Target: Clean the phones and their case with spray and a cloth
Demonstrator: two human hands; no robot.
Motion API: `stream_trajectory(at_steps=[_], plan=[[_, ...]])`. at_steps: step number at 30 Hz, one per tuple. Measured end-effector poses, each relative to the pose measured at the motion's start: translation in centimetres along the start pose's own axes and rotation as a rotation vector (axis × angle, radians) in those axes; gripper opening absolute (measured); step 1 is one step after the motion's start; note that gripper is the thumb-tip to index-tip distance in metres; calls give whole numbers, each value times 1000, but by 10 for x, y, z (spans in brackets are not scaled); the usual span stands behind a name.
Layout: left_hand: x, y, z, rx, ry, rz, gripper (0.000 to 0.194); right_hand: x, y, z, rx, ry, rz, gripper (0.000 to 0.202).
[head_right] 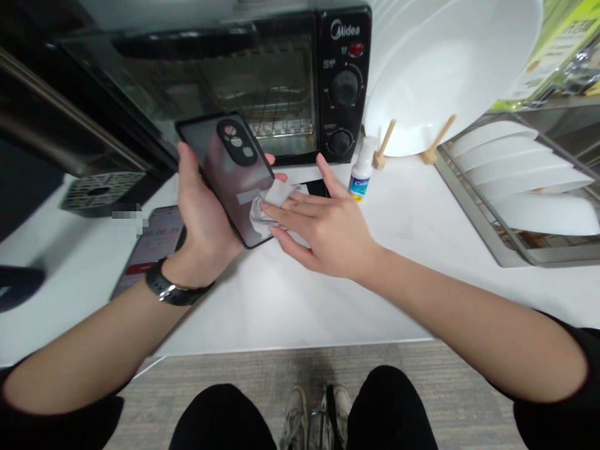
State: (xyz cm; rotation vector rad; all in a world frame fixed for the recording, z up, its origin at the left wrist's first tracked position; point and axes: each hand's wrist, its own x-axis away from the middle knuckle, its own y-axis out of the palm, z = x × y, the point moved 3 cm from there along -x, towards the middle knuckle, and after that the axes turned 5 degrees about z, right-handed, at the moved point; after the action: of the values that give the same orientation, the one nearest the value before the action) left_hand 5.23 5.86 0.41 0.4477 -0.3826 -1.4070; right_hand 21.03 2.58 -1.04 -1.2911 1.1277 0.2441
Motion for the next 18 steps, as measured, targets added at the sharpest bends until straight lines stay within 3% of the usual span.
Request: stream_trajectory(at_steps=[5, 12, 18], plan=[[3, 11, -5, -12, 51, -114, 60, 1, 2, 3, 80, 28, -42, 46], [9, 9, -31, -116, -192, -125, 43, 0, 3, 9, 125, 116, -57, 72], [9, 7, -28, -92, -221, -89, 43, -2, 0, 2, -82, 6, -32, 59]])
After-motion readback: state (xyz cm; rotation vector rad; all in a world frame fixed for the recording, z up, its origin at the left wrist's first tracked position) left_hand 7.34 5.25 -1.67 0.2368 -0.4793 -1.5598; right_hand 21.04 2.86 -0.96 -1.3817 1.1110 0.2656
